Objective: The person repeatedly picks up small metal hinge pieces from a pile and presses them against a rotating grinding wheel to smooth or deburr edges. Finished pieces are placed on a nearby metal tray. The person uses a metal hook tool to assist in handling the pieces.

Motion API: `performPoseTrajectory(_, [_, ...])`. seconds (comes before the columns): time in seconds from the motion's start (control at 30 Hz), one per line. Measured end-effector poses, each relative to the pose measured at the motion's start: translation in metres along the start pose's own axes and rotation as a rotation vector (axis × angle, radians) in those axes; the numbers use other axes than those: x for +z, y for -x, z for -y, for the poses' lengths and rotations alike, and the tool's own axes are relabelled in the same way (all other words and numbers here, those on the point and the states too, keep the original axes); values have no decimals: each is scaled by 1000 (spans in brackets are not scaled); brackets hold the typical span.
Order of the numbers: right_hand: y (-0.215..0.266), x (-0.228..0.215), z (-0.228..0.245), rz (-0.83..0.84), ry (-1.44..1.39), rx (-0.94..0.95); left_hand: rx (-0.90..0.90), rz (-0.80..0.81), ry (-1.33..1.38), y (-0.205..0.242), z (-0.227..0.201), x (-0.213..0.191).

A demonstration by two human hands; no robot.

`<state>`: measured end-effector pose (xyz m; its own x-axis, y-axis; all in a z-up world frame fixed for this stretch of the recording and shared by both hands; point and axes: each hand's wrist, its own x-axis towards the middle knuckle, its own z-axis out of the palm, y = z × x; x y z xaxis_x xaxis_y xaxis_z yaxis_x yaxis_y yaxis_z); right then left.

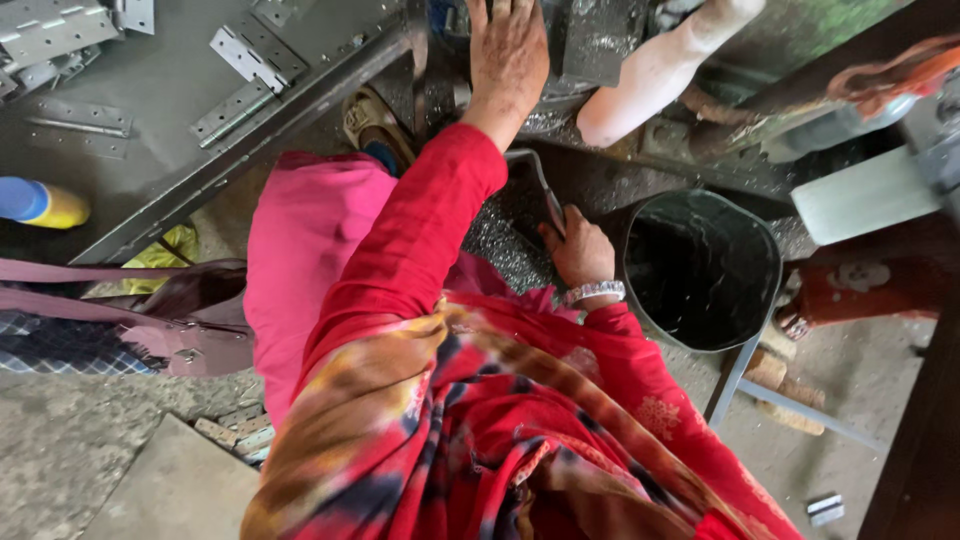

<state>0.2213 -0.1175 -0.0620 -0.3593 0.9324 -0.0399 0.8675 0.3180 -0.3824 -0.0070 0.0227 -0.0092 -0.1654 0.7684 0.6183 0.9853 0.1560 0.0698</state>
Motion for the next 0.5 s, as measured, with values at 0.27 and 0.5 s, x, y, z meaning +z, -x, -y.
performPoseTrajectory(0.27, [10, -23, 14, -44, 25, -54, 128, 69, 423, 47, 63, -78])
performPoseTrajectory(0.5, [-19, -98, 50, -94, 266, -131, -341, 8, 45, 59, 193, -81])
